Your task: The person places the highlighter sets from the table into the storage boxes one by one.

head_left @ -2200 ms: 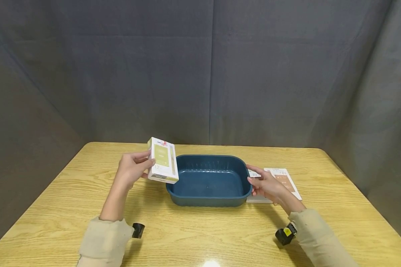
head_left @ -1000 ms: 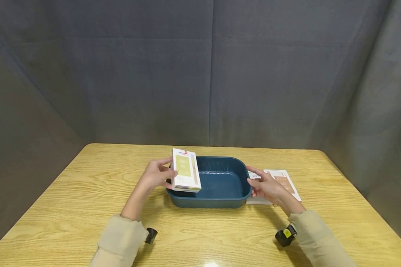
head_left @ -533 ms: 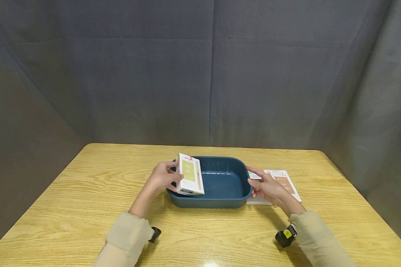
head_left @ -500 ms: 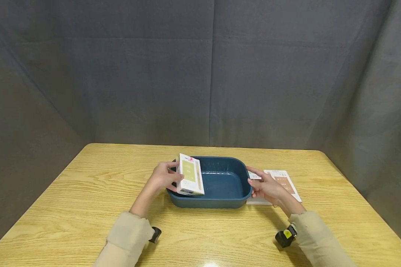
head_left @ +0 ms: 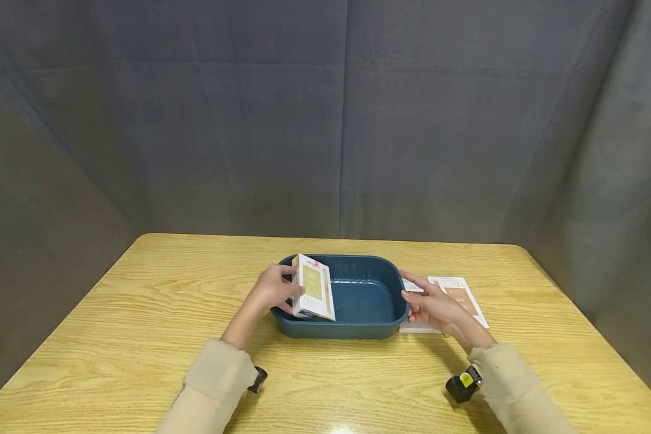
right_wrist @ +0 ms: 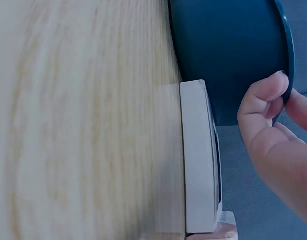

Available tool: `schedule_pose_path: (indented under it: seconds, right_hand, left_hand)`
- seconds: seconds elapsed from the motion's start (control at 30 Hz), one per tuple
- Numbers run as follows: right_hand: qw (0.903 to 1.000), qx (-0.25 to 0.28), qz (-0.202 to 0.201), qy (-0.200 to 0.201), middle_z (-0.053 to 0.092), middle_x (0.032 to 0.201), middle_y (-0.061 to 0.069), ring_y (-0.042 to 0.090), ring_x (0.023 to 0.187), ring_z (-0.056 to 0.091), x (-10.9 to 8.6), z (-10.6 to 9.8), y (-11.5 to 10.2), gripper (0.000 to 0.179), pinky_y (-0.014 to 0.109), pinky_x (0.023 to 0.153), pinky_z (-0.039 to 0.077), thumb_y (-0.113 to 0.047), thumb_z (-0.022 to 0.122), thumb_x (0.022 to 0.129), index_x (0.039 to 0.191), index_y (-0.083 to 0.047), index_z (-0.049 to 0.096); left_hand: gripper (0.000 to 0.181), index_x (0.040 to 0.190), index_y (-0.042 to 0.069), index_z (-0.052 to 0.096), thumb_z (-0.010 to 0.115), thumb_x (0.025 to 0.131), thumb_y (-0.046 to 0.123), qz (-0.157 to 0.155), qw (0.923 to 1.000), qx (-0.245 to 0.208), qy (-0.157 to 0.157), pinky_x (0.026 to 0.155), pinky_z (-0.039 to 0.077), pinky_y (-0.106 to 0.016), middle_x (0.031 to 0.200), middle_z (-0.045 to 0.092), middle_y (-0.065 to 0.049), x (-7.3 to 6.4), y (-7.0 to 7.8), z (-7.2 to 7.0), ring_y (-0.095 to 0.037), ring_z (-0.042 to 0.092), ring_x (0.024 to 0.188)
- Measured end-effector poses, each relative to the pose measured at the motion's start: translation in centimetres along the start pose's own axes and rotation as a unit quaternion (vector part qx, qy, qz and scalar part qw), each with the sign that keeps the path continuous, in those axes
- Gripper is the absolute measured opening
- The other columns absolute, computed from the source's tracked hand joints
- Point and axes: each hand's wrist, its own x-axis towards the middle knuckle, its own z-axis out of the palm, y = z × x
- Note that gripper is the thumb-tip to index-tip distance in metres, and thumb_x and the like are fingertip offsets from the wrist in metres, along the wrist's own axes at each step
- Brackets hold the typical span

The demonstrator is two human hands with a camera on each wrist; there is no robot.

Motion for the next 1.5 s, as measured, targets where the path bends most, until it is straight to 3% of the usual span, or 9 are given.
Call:
schedule_pose_path:
  seconds: [0.57,0.73,0.9,1.07,1.5]
  right_hand:
    - [0.9995,0.027,-0.009,-0.015,0.054,0.065,0.001,0.011,0.055,0.052,0.1,0.1,0.1,0.062,0.022,0.056,0.046,-0.004,0.042,0.094,0.143,-0.004,0.003]
    - [0.9995,0.024,-0.01,-0.017,0.054,0.065,0.0,0.01,0.056,0.052,0.2,0.1,0.1,0.062,0.022,0.056,0.046,-0.003,0.04,0.095,0.143,-0.004,0.002]
    - [0.9995,0.025,-0.01,-0.019,0.054,0.065,0.001,0.01,0.056,0.052,0.2,0.0,0.1,0.062,0.022,0.056,0.046,-0.004,0.041,0.095,0.143,-0.004,0.002]
    - [0.9996,0.022,-0.006,-0.015,0.054,0.065,0.001,0.011,0.055,0.052,0.2,-0.1,0.2,0.062,0.022,0.056,0.046,-0.004,0.04,0.095,0.143,-0.005,0.002]
    - [0.9993,0.02,-0.016,-0.026,0.054,0.066,0.0,0.01,0.056,0.053,0.0,-0.3,0.1,0.065,0.022,0.056,0.047,-0.006,0.043,0.094,0.143,-0.004,0.001]
  left_hand:
    - [0.051,0.127,-0.014,0.037,0.058,0.082,-0.003,-0.002,0.9996,0.027,-0.009,0.05,0.051,-0.031,0.09,0.055,-0.022,0.7,-0.4,0.9,-0.023,0.061,0.066]
    - [0.043,0.122,-0.016,0.042,0.057,0.083,-0.004,0.005,0.9979,0.064,-0.01,0.049,0.051,-0.03,0.09,0.056,-0.022,0.6,-0.4,1.0,-0.025,0.062,0.065]
    - [0.021,0.102,-0.012,0.055,0.057,0.083,-0.003,0.022,0.9903,0.137,0.001,0.046,0.05,-0.026,0.074,0.056,-0.015,0.6,-0.3,1.1,-0.02,0.06,0.055]
    - [0.007,0.085,-0.007,0.056,0.058,0.083,-0.001,0.029,0.9798,0.197,0.016,0.041,0.044,-0.021,0.064,0.054,-0.011,0.7,-0.3,1.4,-0.014,0.054,0.046]
    - [0.028,0.101,-0.012,0.055,0.065,0.076,-0.004,0.034,0.9667,0.253,0.017,0.052,0.045,-0.026,0.08,0.055,-0.013,1.1,-0.5,1.9,-0.02,0.052,0.065]
